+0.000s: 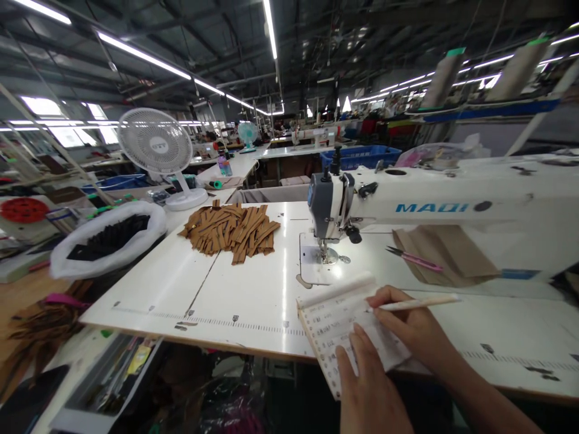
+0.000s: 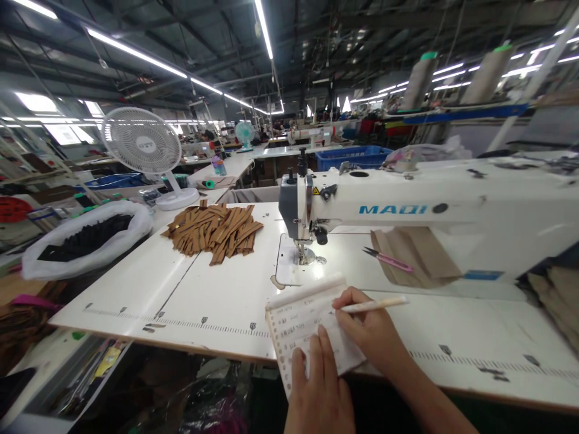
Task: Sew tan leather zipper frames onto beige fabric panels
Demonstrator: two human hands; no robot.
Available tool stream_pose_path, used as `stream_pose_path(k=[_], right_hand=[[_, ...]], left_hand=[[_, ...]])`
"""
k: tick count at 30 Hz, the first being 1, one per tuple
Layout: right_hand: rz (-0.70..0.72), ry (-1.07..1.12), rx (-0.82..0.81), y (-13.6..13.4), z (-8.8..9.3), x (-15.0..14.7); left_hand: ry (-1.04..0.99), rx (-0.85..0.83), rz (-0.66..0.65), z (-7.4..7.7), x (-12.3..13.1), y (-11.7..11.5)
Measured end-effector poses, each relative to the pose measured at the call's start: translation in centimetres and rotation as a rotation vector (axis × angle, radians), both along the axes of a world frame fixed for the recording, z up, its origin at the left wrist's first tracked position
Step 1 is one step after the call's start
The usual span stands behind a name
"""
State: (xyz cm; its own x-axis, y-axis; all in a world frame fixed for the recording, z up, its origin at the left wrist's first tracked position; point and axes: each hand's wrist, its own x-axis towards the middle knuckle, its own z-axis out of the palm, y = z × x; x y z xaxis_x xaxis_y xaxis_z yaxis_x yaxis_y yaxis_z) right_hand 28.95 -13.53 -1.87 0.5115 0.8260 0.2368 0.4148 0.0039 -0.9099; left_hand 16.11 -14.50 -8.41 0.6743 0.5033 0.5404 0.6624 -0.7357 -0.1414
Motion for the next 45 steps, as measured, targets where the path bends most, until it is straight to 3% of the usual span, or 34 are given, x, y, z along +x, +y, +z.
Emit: stream_pose_path(k=[5,12,18,21,26,34,40,45], right_hand=[[0.002,0.015,-0.012,0.1,0.0,-0.5],[0.018,0.009,0.034,0.4,-0.4,-0.3],[0.011,-0.012,0.042,0.7,-0.9,0.1],[0.021,-0.04,0.047,0.8,-1.0,0.3],[0.02,-0.071,0.04,1.0,-0.9,0.4],[0.019,-0.035,0.063,1.0,-0.2,0.2],[0.001,-0.07,0.041,1.5,-1.1,0.7],[-0.021,-0.1,0.036,2.2,-2.0,1.0]], left_hand=[[-0.003,-0.001,0.092,-2.1,1.9,-0.8],[0.023,0.069,0.11,-1.6,1.5,-0.6],[-0.018,0.147,0.078,-2.2,1.2,-0.1],[-0.033,0.167,0.073,-1.6,0.5,0.2],[0.019,0.254,-0.058,0.0,-0.6,0.6],[0.201,0.118,0.039,0.3,0.0,0.7],[0.262,0.126,-0.058,2.3,-1.3,0.8],[0.266,0.146,-0.066,2.1,-1.7,1.2]])
